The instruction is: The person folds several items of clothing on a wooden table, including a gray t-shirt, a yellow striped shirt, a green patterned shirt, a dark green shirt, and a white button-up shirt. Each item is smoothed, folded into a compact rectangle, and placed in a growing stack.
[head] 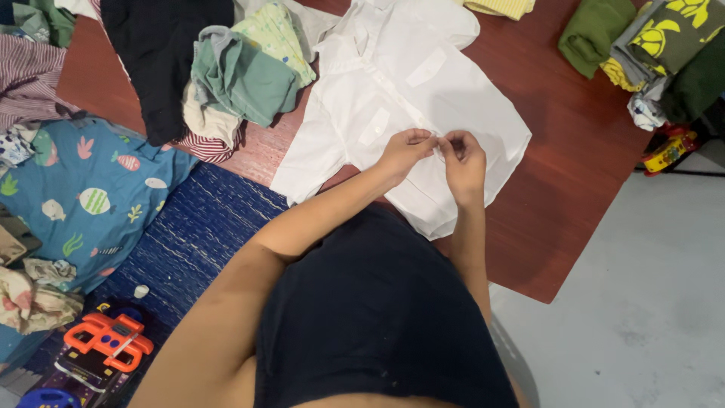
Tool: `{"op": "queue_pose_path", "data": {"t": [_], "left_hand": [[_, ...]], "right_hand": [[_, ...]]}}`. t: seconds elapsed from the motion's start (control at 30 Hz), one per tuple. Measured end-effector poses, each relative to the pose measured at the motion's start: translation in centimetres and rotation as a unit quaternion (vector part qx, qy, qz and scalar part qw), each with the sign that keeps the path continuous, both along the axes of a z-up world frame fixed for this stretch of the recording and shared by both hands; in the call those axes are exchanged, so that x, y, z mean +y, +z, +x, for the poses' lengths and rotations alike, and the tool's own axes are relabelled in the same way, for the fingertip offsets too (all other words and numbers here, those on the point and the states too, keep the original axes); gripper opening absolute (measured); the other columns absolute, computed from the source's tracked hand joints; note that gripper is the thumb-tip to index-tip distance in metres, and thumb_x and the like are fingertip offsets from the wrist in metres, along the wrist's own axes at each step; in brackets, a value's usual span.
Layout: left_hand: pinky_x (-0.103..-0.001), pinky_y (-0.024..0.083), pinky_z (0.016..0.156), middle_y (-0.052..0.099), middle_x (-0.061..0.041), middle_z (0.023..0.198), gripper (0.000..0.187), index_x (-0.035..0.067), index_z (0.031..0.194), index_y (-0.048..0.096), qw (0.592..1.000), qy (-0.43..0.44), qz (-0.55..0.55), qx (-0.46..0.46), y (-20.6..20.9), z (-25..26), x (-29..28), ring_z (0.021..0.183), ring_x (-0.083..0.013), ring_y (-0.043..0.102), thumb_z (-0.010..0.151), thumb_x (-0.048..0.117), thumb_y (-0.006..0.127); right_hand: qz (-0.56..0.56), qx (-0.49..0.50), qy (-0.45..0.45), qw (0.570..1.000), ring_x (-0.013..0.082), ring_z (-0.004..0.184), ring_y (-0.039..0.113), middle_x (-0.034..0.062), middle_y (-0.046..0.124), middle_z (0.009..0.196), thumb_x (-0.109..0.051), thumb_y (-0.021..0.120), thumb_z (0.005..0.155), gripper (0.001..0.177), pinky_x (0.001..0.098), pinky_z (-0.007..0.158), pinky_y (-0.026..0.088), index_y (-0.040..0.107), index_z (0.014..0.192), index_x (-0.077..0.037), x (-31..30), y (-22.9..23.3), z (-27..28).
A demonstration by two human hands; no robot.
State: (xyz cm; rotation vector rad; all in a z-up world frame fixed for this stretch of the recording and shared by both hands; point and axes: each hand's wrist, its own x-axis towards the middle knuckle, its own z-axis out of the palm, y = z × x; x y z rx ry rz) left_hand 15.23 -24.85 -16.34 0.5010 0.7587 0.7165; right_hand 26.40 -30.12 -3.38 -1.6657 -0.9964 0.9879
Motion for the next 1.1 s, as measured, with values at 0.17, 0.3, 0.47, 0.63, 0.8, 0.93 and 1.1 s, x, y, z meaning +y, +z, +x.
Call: {"op": "queue_pose_path", "data": {"t": [0.17, 0.3, 0.47, 0.63, 0.8, 0.93, 1.1], "left_hand": [[-0.028, 0.055, 0.086, 0.069, -0.010, 0.106, 0.028, -0.003, 0.116, 0.060, 0.999, -0.001, -0.032, -0.042, 0.9, -0.7, -0.2, 0.098, -0.0158, 0.066, 0.095, 0.011, 0.072], [-0.030, 0.056, 0.091, 0.068, -0.012, 0.109, 0.029, -0.003, 0.117, 0.059, 0.996, -0.005, -0.058, -0.067, 1.6, -1.4, -0.1, 0.103, -0.0174, 0.066, 0.096, 0.010, 0.072], [-0.034, 0.055, 0.102, 0.067, -0.014, 0.112, 0.032, -0.007, 0.120, 0.059, 0.992, -0.011, -0.071, -0.101, 2.2, -2.1, 0.1, 0.108, -0.0226, 0.067, 0.093, 0.003, 0.072], [-0.034, 0.055, 0.106, 0.067, -0.014, 0.112, 0.032, -0.010, 0.119, 0.060, 0.994, -0.006, -0.074, -0.082, 2.9, -2.1, 0.3, 0.110, -0.0227, 0.067, 0.091, 0.002, 0.072], [-0.033, 0.056, 0.102, 0.069, -0.015, 0.109, 0.032, -0.010, 0.118, 0.060, 0.996, 0.011, -0.061, -0.060, 3.1, -1.8, -0.1, 0.107, -0.0213, 0.067, 0.093, 0.003, 0.072], [-0.033, 0.055, 0.100, 0.069, -0.013, 0.110, 0.030, -0.009, 0.118, 0.061, 0.996, 0.008, -0.050, -0.069, 3.0, -1.6, 0.1, 0.107, -0.0191, 0.067, 0.094, 0.006, 0.072], [-0.033, 0.055, 0.101, 0.068, -0.010, 0.109, 0.028, -0.005, 0.117, 0.062, 0.997, -0.003, -0.057, -0.055, 2.4, -1.3, -0.1, 0.106, -0.0171, 0.066, 0.095, 0.010, 0.072]], "right_hand": [[-0.003, 0.029, -0.002, 1.000, 0.0054, 0.080, 0.057, -0.0010, 0.063, 0.089, -0.006, 0.067, 0.101, 0.006, 0.0213, 0.073, 0.048, 0.064, 0.102, -0.001, -0.3, -0.4, -0.1], [-0.006, 0.054, -0.006, 0.999, 0.0056, 0.081, 0.057, -0.0014, 0.063, 0.089, -0.007, 0.067, 0.101, 0.006, 0.0218, 0.073, 0.048, 0.064, 0.103, -0.001, -0.1, -0.3, -0.1], [-0.013, 0.034, -0.011, 0.999, 0.0064, 0.080, 0.056, -0.0014, 0.063, 0.089, -0.007, 0.067, 0.101, 0.007, 0.0224, 0.072, 0.047, 0.064, 0.104, -0.001, -0.3, -0.1, 0.0], [-0.016, 0.012, -0.011, 1.000, 0.0066, 0.079, 0.055, -0.0012, 0.063, 0.087, -0.008, 0.067, 0.102, 0.008, 0.0226, 0.071, 0.047, 0.064, 0.103, -0.001, -0.2, 0.0, 0.0], [-0.024, 0.017, -0.005, 1.000, 0.0068, 0.079, 0.055, -0.0009, 0.062, 0.085, -0.008, 0.065, 0.104, 0.007, 0.0223, 0.072, 0.047, 0.064, 0.103, -0.002, -0.2, 0.2, 0.1], [-0.013, -0.031, 0.013, 0.999, 0.0085, 0.074, 0.052, 0.0007, 0.062, 0.086, -0.007, 0.064, 0.102, 0.007, 0.0239, 0.068, 0.045, 0.063, 0.103, -0.001, -0.1, 0.6, -0.2], [-0.035, -0.023, 0.016, 0.999, 0.0078, 0.081, 0.058, 0.0012, 0.064, 0.091, -0.008, 0.064, 0.101, 0.008, 0.0237, 0.075, 0.049, 0.063, 0.104, -0.001, -0.1, 0.9, 0.2]]}}
